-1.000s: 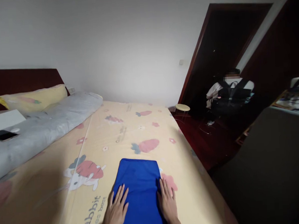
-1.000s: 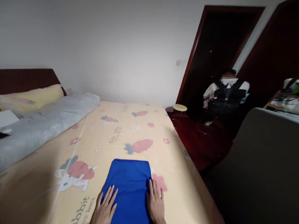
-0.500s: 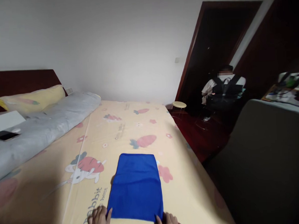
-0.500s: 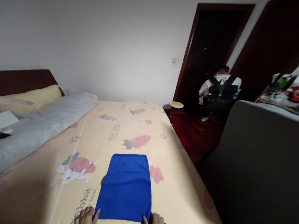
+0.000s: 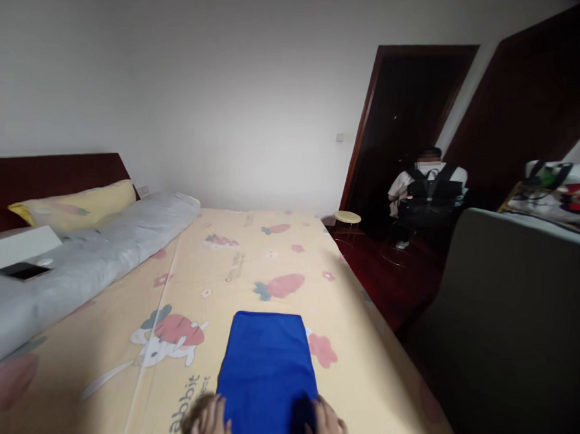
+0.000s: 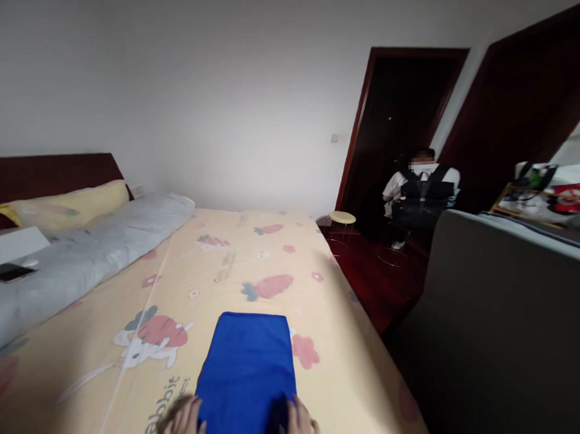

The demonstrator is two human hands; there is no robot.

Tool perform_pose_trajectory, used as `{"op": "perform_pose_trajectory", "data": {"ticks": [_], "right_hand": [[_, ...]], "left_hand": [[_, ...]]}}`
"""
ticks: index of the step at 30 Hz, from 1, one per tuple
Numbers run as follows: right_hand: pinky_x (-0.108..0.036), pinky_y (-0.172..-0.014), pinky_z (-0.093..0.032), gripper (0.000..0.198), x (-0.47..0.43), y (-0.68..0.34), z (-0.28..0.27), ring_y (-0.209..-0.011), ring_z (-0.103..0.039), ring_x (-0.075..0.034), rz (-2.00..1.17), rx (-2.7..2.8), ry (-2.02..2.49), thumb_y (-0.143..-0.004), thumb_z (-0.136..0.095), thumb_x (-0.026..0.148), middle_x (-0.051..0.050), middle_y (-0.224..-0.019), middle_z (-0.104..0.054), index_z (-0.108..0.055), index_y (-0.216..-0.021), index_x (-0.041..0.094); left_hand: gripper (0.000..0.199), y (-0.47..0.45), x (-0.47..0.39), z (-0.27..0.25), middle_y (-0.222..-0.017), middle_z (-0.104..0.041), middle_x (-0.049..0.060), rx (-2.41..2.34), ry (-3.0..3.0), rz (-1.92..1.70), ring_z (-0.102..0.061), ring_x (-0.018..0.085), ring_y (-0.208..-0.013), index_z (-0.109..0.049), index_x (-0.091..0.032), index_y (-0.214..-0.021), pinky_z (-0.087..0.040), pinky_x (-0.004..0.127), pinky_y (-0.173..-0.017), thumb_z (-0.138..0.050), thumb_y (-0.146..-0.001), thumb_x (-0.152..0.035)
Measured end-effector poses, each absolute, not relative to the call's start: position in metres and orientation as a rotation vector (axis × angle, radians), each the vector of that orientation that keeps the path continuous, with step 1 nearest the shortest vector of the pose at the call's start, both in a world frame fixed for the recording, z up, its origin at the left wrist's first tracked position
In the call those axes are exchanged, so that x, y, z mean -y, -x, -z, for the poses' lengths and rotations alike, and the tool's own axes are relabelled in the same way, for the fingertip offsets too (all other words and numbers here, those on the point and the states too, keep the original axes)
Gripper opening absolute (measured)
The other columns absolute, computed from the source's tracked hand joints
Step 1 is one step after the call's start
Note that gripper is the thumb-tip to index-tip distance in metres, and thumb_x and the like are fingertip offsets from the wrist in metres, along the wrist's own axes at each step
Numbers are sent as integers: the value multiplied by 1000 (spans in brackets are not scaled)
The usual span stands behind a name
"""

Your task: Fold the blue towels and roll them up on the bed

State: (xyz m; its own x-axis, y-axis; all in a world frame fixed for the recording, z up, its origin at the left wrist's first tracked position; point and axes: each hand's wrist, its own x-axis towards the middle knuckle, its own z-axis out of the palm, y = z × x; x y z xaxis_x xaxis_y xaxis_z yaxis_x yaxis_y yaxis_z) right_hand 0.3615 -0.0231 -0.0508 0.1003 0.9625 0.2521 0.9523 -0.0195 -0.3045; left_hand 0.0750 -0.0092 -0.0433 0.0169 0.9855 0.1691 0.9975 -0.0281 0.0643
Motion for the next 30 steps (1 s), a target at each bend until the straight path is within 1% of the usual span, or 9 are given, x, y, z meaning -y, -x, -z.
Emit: {"op": "perform_pose_trajectory", "data": {"ticks": [3, 5, 9, 12, 15, 19, 22, 26, 30], "right_hand": [[-44, -107, -43, 51, -8, -323, 31, -135, -43, -24, -159, 2209, 1524, -94, -36, 35, -3, -149, -43, -36, -145, 33], [-44, -111, -39, 52, -29, -320, 22, -138, -37, -22, -237, 2342, 1382, -96, -35, 43, 1, -152, -35, -26, -147, 37], [-54, -112, -34, 54, -56, -373, 27, -140, -33, -26, -214, 2225, 1708, -96, -32, 54, -2, -153, -32, -28, -146, 35], [-59, -111, -33, 59, -64, -401, 37, -139, -33, -29, -98, 2038, 1913, -94, -33, 59, -5, -151, -34, -31, -145, 31], [-53, -111, -35, 58, -72, -378, 35, -140, -32, -27, -55, 2120, 1747, -95, -34, 54, -4, -153, -32, -25, -147, 32], [-41, -112, -37, 54, -96, -334, 22, -139, -36, -20, -195, 2434, 1300, -97, -37, 48, 3, -151, -34, -19, -147, 39], [-49, -113, -35, 50, -118, -353, 20, -139, -34, -23, -233, 2312, 1603, -97, -31, 52, 0, -151, -34, -30, -145, 36], [-58, -114, -27, 61, -132, -394, 23, -142, -27, -29, -181, 2023, 2018, -95, -30, 58, -8, -153, -30, -33, -145, 23], [-55, -116, -27, 55, -136, -370, 16, -143, -23, -25, -226, 2223, 1682, -97, -29, 53, -2, -155, -24, -24, -148, 32]], "left_hand": [[57, -123, -18, 30, -154, -38, 3, 1772, 2468, 409, -37, 20, -140, -26, -28, -149, -37, 41, -109, -32, -93, -23], [59, -130, -38, 25, -155, -34, 1, 1687, 2552, 391, -35, 21, -141, -17, -31, -150, -36, 43, -111, -33, -94, -27], [54, -76, -59, 27, -155, -33, -3, 1855, 2464, 309, -37, 24, -140, -15, -40, -147, -35, 51, -110, -32, -96, -44], [54, -44, -57, 31, -155, -33, -2, 1920, 2307, 362, -34, 26, -141, -15, -40, -147, -31, 54, -111, -32, -96, -43], [57, -66, -61, 24, -155, -32, -1, 1798, 2308, 451, -31, 25, -143, -10, -35, -149, -28, 50, -114, -32, -96, -35], [57, -113, -95, 13, -155, -34, -5, 1465, 2661, 406, -37, 14, -139, -5, -36, -149, -32, 34, -112, -31, -98, -33], [53, -102, -124, 16, -154, -36, -3, 1722, 2544, 353, -37, 20, -140, -11, -39, -147, -31, 44, -112, -29, -98, -38], [52, -70, -137, 18, -156, -32, -2, 1908, 2307, 369, -28, 26, -144, -14, -41, -147, -21, 57, -114, -30, -97, -42], [57, -92, -142, 8, -158, -28, -3, 1631, 2460, 416, -26, 19, -145, -4, -36, -149, -23, 47, -116, -27, -98, -35]]}}
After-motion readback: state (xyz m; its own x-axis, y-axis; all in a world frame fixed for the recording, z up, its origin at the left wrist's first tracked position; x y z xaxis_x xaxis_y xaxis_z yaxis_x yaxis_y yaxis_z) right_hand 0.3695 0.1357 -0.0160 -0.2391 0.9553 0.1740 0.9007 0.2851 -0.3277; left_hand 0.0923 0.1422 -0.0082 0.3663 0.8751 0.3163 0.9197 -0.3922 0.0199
